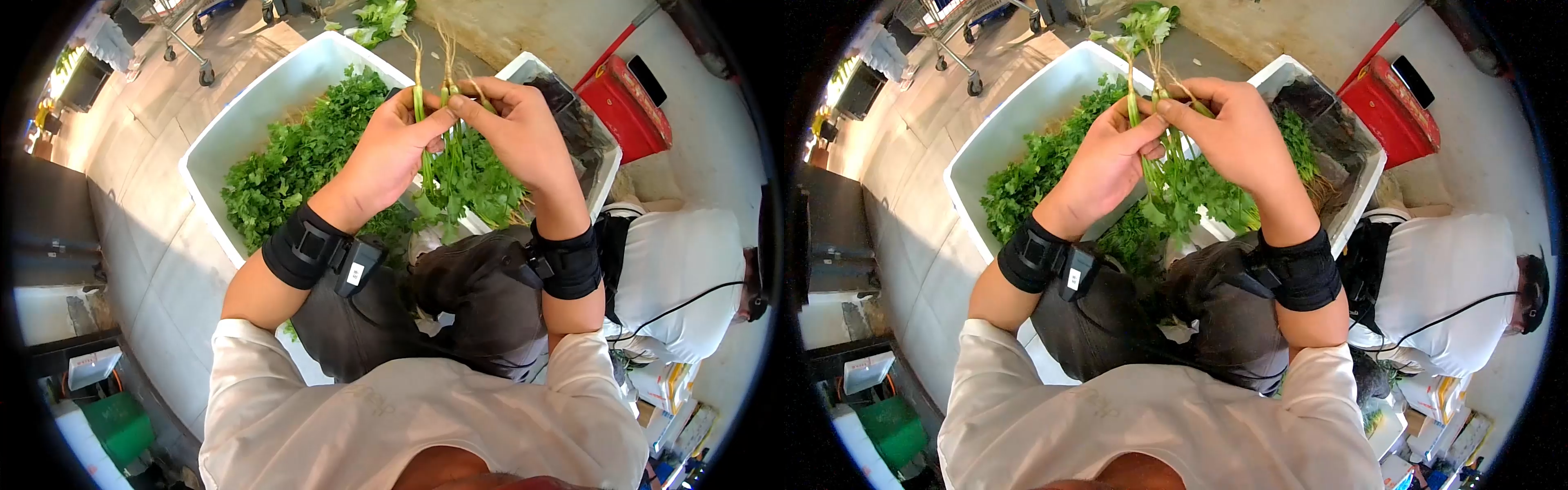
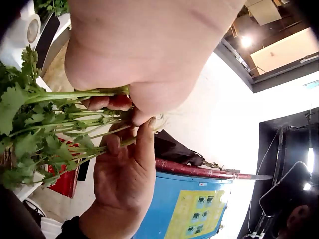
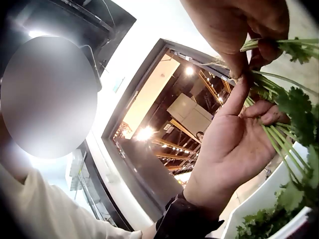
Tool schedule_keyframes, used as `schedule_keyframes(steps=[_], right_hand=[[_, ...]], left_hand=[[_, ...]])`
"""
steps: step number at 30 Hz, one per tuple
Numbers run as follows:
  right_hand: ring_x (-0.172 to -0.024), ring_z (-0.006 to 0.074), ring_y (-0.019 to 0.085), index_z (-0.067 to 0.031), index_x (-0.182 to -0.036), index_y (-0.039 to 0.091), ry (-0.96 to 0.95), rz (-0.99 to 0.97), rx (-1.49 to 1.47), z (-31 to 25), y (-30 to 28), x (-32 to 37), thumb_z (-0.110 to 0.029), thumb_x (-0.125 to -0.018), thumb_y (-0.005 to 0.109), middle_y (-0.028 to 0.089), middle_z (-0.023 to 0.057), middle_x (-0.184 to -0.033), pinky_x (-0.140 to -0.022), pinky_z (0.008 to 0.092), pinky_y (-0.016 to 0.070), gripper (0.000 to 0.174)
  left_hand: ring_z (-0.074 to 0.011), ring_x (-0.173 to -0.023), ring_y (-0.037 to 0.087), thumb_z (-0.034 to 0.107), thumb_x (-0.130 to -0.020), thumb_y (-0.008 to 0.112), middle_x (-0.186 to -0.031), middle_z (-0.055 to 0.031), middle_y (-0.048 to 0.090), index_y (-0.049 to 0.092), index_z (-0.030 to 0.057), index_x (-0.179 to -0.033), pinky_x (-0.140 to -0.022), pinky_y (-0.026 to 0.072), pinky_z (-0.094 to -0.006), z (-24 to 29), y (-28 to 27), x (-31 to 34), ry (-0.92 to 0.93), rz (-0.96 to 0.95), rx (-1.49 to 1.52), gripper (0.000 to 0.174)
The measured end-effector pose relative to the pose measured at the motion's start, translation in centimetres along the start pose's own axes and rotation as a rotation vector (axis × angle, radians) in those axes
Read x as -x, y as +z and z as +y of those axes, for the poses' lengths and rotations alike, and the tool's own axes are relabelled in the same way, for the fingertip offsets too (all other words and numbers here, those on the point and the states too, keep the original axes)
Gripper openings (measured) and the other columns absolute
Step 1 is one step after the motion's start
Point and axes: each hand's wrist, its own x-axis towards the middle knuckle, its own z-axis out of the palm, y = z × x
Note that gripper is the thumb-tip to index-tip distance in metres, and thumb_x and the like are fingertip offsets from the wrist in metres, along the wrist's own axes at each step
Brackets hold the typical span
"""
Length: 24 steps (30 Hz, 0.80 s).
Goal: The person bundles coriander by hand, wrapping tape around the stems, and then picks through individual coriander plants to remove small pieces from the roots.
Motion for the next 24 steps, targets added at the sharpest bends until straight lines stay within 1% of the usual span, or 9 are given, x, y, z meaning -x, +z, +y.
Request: schedule_keyframes(steps=[7, 9, 12, 13, 14, 16, 17, 22, 24], right_hand=[[-0.081, 0.0068, 0.059, 0.0033, -0.109, 0.074, 0.104, 0.001, -0.116, 1.4, -0.2, 0.2, -0.018, -0.096, 0.07, 0.072, 0.0029, -0.087, -0.074, 0.025, 0.0474, 0.026], [-0.084, 0.0078, 0.062, 0.0028, -0.109, 0.073, 0.103, 0.094, -0.248, 1.3, 0.0, 0.3, -0.019, -0.097, 0.068, 0.074, 0.0041, -0.089, -0.076, 0.0251, 0.0485, 0.025], [-0.086, 0.0093, 0.064, 0.0024, -0.108, 0.072, 0.063, 0.201, -0.122, 1.5, -0.6, 0.4, -0.02, -0.099, 0.066, 0.076, 0.0064, -0.091, -0.079, 0.028, 0.0506, 0.025], [-0.085, 0.0182, 0.069, 0.0021, -0.107, 0.069, -0.006, 0.29, 0.133, 1.1, -0.8, 0.6, -0.019, -0.1, 0.061, 0.076, 0.0117, -0.092, -0.08, 0.0329, 0.0524, 0.024], [-0.085, 0.0182, 0.069, 0.0021, -0.107, 0.069, -0.003, 0.301, 0.13, 0.8, -1.0, 0.7, -0.019, -0.1, 0.061, 0.076, 0.0117, -0.092, -0.08, 0.0329, 0.0524, 0.024], [-0.089, 0.0302, 0.072, 0.0021, -0.11, 0.066, 0.026, 0.399, 0.393, 0.6, -1.4, 0.9, -0.018, -0.101, 0.059, 0.075, 0.0174, -0.092, -0.08, 0.0379, 0.0533, 0.024], [-0.092, 0.0399, 0.069, 0.0002, -0.112, 0.064, 0.002, 0.393, 0.354, 1.2, -1.4, 1.0, -0.018, -0.101, 0.057, 0.073, 0.0203, -0.096, -0.08, 0.0413, 0.0531, 0.022], [-0.089, 0.0439, 0.064, -0.0034, -0.11, 0.063, -0.13, 0.333, 0.392, 2.0, -0.9, 0.9, -0.018, -0.101, 0.057, 0.068, 0.0196, -0.095, -0.075, 0.0471, 0.0519, 0.018], [-0.089, 0.0443, 0.064, -0.0042, -0.11, 0.061, -0.245, 0.264, 0.655, 2.6, -0.7, 1.0, -0.019, -0.1, 0.058, 0.067, 0.0195, -0.094, -0.076, 0.0506, 0.0519, 0.018]], left_hand=[[-0.0072, -0.073, 0.052, 0.016, -0.094, 0.075, -0.088, 0.0026, 0.06, 0.062, 0.0061, -0.108, -0.066, 0.0424, -0.0234, 0.6, -0.2, 0.8, 0.01, 0.033, -0.221, 0.022], [-0.0071, -0.072, 0.051, 0.017, -0.094, 0.075, -0.087, 0.0029, 0.059, 0.062, 0.0064, -0.107, -0.065, 0.0421, -0.0234, 0.6, -0.2, 0.9, -0.007, 0.068, -0.233, 0.021], [-0.0082, -0.074, 0.048, 0.017, -0.098, 0.071, -0.087, 0.0029, 0.057, 0.06, 0.0095, -0.103, -0.072, 0.0425, -0.0256, 0.2, -0.8, 0.5, 0.042, 0.073, -0.125, 0.014], [-0.008, -0.074, 0.047, 0.018, -0.098, 0.071, -0.087, 0.0035, 0.056, 0.06, 0.0094, -0.104, -0.072, 0.042, -0.0255, 0.0, -1.0, 0.4, 0.05, 0.134, -0.085, 0.015], [-0.0079, -0.073, 0.045, 0.018, -0.099, 0.07, -0.087, 0.0041, 0.055, 0.06, 0.0093, -0.104, -0.071, 0.0415, -0.0253, -0.1, -1.2, 0.2, 0.057, 0.195, -0.045, 0.015], [-0.0075, -0.073, 0.045, 0.018, -0.099, 0.071, -0.087, 0.0045, 0.053, 0.058, 0.0105, -0.106, -0.07, 0.0406, -0.0258, 0.0, -1.5, 0.0, 0.073, 0.199, -0.064, 0.016], [-0.0073, -0.073, 0.046, 0.018, -0.098, 0.071, -0.087, 0.0044, 0.053, 0.058, 0.0111, -0.107, -0.069, 0.0403, -0.0262, 0.0, -1.6, 0.0, 0.06, 0.217, -0.041, 0.017], [-0.0057, -0.073, 0.046, 0.018, -0.098, 0.071, -0.087, 0.007, 0.053, 0.056, 0.0151, -0.108, -0.068, 0.0387, -0.0262, 0.1, -1.2, 0.4, 0.059, 0.223, -0.064, 0.018], [-0.0054, -0.072, 0.046, 0.019, -0.099, 0.07, -0.086, 0.0074, 0.052, 0.055, 0.016, -0.107, -0.068, 0.0384, -0.026, 0.2, -1.4, 0.5, 0.118, 0.274, -0.116, 0.018]])
